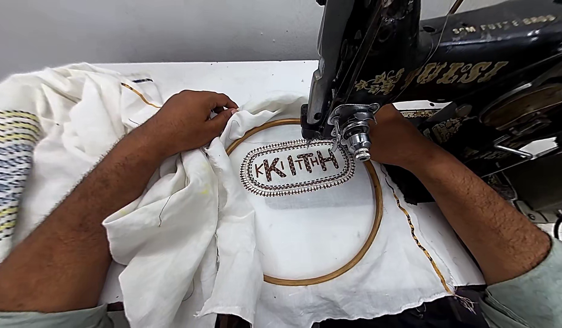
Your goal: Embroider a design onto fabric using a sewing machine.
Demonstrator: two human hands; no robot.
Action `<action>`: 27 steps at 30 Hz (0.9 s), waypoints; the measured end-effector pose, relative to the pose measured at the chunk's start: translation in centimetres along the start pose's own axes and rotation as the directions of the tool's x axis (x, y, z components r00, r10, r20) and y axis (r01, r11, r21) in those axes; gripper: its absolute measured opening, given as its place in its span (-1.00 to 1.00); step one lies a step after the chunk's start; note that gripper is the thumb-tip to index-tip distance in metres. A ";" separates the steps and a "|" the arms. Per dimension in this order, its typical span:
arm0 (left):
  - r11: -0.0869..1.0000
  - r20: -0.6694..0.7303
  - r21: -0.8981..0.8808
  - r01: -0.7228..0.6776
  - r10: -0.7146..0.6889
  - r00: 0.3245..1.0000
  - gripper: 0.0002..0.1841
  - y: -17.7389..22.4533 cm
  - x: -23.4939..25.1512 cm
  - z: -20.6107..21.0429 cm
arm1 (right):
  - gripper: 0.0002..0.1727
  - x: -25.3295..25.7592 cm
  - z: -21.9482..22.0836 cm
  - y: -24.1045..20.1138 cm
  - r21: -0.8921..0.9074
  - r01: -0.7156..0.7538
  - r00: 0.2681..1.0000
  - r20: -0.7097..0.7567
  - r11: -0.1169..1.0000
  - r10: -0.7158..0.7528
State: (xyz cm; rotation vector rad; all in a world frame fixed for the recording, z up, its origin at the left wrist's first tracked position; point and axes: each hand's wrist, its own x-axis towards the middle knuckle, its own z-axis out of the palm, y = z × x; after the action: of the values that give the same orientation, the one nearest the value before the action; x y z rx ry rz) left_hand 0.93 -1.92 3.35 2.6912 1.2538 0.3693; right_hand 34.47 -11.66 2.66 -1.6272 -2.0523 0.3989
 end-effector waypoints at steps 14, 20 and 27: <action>1.000 -0.007 -0.002 -0.014 0.014 1.000 -0.70 0.1 0.0 0.0 | -0.82 -0.1 0.0 0.0 0.010 0.011 1.000 -0.001 1.000 -0.011; 1.000 -0.004 -0.004 -0.010 0.010 1.000 -0.70 0.1 -0.1 0.0 | -0.81 0.0 0.0 0.1 0.007 0.001 1.000 -0.003 1.000 -0.001; 1.000 -0.003 0.001 -0.007 0.007 1.000 -0.69 0.0 0.0 0.0 | -0.81 -0.1 -0.1 -0.1 0.008 -0.010 1.000 -0.001 1.000 0.010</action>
State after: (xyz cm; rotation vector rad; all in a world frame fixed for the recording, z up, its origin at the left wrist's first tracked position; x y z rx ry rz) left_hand 0.90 -1.95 3.34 2.6972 1.2462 0.3736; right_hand 34.42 -11.78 2.75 -1.6338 -2.0399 0.4096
